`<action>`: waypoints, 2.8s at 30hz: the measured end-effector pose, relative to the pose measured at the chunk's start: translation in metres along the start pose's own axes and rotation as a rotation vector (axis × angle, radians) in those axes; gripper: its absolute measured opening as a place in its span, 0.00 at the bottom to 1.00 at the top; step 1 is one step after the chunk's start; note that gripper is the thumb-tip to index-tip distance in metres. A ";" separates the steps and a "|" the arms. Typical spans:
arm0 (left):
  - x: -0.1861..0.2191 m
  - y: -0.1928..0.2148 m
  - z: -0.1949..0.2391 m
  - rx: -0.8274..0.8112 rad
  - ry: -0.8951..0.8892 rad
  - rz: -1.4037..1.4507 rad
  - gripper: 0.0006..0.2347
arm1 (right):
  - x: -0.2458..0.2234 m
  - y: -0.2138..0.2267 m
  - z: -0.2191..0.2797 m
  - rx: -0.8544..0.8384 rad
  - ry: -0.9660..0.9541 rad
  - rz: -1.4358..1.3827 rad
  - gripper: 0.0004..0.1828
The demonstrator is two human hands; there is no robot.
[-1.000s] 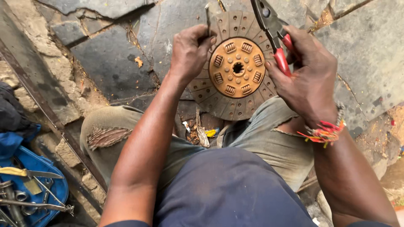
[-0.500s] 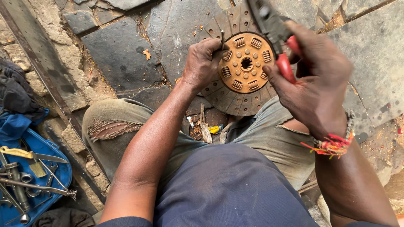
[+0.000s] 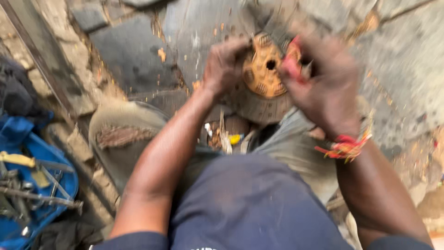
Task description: The person sits on a stone floor and works on a circular metal clutch plate. They use a yellow-handled scraper to clean the surface, then switch to pliers to remove small metal pins from the plate's holes. Finally, they use a wrench to adjust components on the plate.
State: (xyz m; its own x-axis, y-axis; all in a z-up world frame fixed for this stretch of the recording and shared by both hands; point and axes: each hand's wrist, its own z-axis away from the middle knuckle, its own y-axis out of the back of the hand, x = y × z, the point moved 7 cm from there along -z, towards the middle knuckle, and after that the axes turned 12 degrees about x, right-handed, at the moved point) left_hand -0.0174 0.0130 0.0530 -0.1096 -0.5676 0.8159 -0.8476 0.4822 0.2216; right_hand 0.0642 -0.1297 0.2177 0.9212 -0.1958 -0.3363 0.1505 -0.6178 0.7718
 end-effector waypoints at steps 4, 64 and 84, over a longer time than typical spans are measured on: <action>0.002 -0.005 -0.019 -0.116 0.124 -0.015 0.02 | -0.001 0.028 -0.017 0.098 -0.094 -0.217 0.28; 0.005 -0.032 0.017 -0.321 0.191 0.054 0.07 | 0.058 -0.002 0.036 -0.160 -0.134 0.027 0.24; 0.028 -0.069 0.007 -0.229 0.244 0.171 0.04 | 0.092 0.055 0.060 0.049 -0.645 -0.366 0.28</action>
State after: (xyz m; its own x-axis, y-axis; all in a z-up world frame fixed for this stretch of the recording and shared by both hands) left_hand 0.0346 -0.0411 0.0570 -0.0892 -0.3031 0.9488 -0.6868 0.7086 0.1617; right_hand 0.1362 -0.2275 0.1971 0.4188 -0.3699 -0.8293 0.3776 -0.7596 0.5295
